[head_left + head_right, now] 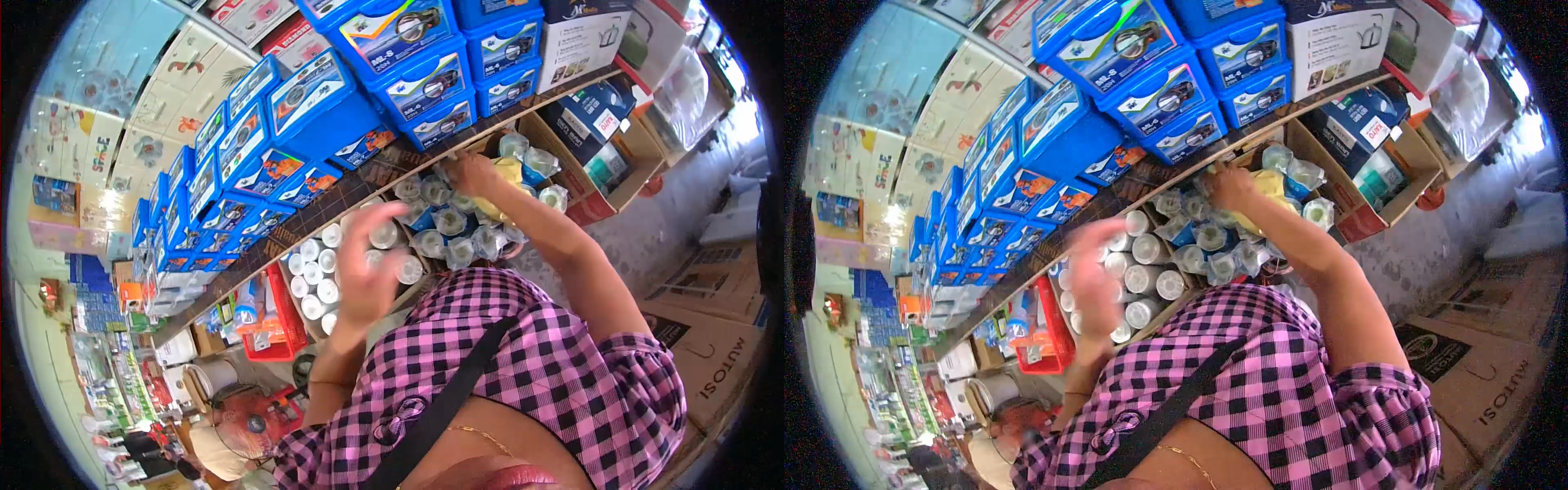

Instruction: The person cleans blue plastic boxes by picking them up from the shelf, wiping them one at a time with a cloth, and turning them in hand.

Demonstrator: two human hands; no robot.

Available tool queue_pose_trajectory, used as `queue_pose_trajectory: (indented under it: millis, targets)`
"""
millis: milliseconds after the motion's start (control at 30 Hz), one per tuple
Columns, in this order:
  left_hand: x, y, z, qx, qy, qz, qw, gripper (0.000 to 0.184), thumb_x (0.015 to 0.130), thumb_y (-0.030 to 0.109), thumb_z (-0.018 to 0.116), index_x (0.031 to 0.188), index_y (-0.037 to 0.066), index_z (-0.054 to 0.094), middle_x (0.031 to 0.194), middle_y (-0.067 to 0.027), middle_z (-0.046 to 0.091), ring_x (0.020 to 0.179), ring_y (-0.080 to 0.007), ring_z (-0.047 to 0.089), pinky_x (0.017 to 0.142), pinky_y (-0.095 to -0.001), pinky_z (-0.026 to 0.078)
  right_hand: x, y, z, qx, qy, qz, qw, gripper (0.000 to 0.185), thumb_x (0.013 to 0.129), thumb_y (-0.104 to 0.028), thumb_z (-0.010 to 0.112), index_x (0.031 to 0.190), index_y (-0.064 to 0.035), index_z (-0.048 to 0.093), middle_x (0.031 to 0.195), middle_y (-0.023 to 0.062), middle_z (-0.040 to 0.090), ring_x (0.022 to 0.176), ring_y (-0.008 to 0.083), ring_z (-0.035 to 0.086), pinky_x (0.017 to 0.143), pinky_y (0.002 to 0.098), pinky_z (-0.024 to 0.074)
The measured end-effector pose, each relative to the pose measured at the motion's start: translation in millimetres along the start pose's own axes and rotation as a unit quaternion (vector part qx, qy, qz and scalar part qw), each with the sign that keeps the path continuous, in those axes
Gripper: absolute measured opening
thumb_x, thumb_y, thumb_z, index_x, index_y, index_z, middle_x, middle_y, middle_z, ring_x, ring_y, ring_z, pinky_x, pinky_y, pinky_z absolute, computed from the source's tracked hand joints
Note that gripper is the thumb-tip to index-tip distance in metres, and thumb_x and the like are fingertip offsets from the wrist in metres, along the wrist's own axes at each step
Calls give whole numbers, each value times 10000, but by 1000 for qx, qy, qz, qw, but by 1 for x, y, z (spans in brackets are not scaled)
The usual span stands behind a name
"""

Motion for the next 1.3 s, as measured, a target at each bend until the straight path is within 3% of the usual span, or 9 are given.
queue_pose_trajectory:
  millis: [167,267,467,600,767,867,1033,1133,1300]
  targets:
    - [-49,-148,160,14,-163,-27,986,727,781,355,776,1429,191,490,1476,-174,419,1308,-374,467,1051,-465,403,-104,3,12,-57,195,-89,975,612,788,-390,656,1384,-319,534,1505,140,384,1257,388,452,983,533,433]
    - [-74,-169,213,212,-249,17,945,991,633,510,843,1493,313,394,1620,-192,112,1450,-438,207,1115,-652,180,-81,51,30,-2,278,5,961,615,792,-378,664,1386,-315,519,1491,147,407,1243,414,445,946,568,426]
    - [-40,-208,214,335,-219,-78,913,790,697,434,823,1415,310,515,1631,-90,143,1481,-363,170,1143,-618,178,-28,68,-40,353,352,53,865,515,776,-292,716,1248,-115,616,1220,214,589,1032,403,606,917,460,493]
    - [-41,-215,220,327,-224,-121,910,679,734,340,801,1371,281,572,1640,-13,108,1504,-332,72,1160,-609,141,-129,71,-97,324,331,63,884,538,766,-245,726,1269,-89,613,1034,175,590,990,356,618,876,403,502]
    - [-41,-210,222,309,-214,-103,921,581,712,314,791,1272,239,657,1650,-8,72,1512,-345,38,1163,-626,114,-201,92,0,275,321,239,874,603,768,-175,708,1349,-133,549,1188,240,502,1074,416,555,935,443,476]
    - [-47,-189,208,195,-295,-102,930,535,706,274,771,1229,201,679,1656,-23,20,1513,-357,38,1156,-642,122,-181,53,35,191,330,181,907,677,731,-132,730,1376,-198,535,1387,258,406,1219,452,456,1016,468,433]
    - [-36,-195,170,48,-103,-74,991,402,802,249,692,1177,110,648,1285,-143,601,1247,-350,517,1074,-529,328,-131,56,10,129,297,90,942,660,729,-158,740,1359,-214,552,1383,236,424,1197,449,449,1015,485,416]
    - [8,-211,155,111,0,-132,985,474,842,273,665,1271,88,584,1319,-153,578,1235,-377,513,1058,-517,346,-106,94,12,156,337,89,924,629,741,-191,740,1344,-236,568,1382,209,443,1196,434,449,1013,488,419]
    - [33,-235,214,319,-46,-69,944,614,893,374,619,1387,39,474,1406,-198,498,1331,-383,421,1106,-532,301,-109,99,17,185,377,141,897,607,752,-203,733,1337,-252,580,1351,192,472,1208,413,446,1027,483,409]
Point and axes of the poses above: each hand's wrist, its own x-axis towards the middle knuckle, its own z-axis out of the palm, y = z × x, the point moved 3 cm from there along x, towards the middle knuckle
